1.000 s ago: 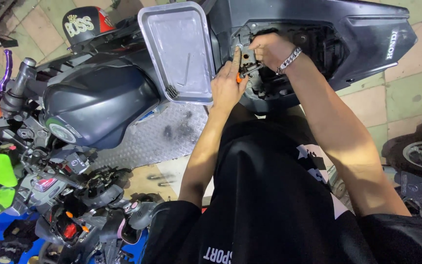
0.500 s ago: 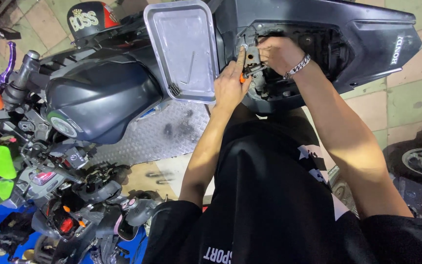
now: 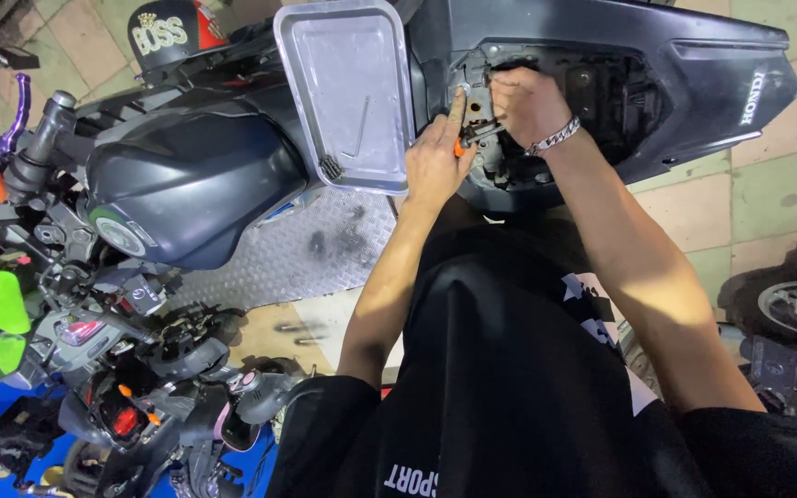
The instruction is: Assembling the seat area of a motorcycle by connecting wires and fastening components with a screwdriver.
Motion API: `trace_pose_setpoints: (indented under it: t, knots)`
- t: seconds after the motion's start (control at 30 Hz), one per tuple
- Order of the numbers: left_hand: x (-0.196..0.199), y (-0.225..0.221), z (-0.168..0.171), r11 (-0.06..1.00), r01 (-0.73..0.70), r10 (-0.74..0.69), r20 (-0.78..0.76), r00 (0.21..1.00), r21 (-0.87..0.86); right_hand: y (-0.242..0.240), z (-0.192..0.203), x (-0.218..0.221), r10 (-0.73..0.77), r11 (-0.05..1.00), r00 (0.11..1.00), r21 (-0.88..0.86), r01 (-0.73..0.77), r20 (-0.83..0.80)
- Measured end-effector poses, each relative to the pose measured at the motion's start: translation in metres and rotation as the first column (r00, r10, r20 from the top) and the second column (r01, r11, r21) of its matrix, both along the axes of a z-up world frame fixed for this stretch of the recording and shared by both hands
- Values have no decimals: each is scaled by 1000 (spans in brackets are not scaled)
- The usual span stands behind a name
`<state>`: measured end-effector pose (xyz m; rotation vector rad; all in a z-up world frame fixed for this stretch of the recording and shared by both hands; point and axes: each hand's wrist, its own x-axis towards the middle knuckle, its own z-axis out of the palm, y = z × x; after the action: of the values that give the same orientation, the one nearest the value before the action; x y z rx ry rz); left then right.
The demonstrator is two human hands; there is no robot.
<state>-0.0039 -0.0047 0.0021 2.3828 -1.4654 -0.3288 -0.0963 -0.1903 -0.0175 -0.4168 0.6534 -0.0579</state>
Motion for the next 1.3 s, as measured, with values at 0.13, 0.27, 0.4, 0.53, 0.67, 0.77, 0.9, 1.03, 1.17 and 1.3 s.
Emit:
trace_pose_setpoints:
  t: [0.13,0.27,0.4,0.53,0.67,0.77,0.9,1.03,1.17,1.3]
  knots:
    - [1,0,-4,1000,8,-7,-18,1000,15,12,-48,-16,92,916,995,-388,-100,-39]
    - [0,-1,2,998,-8,9,-15,1000,67,11,5,5,-47,998,990,-35,43,-134]
    - [-1,-3,7,997,-20,20,-4,1000,78,12,-27,0,-32,997,990,-80,21,-135]
    - [-3,-6,9,994,-21,21,-1,1000,110,9,-4,-2,-54,970,999,-237,52,-5]
    - [1,-5,18,998,-18,17,3,1000,67,12,4,1,-124,977,990,-183,111,-64]
    - [2,-7,20,1000,-4,4,29,1000,-4,6,-8,-1,-26,997,993,-69,18,-115]
    - [4,-13,45,999,-11,12,54,998,-32,0,2,-1,30,989,991,-138,-48,-133]
    - [6,-17,89,984,-173,160,-198,967,-49,1,-8,-6,-64,998,995,19,66,-79]
    - [16,-3,122,958,-282,285,-255,924,50,13,-40,-12,-188,972,981,135,192,-44]
    - [25,2,114,955,-190,129,-260,957,-226,6,-26,-11,-116,989,993,91,116,-8]
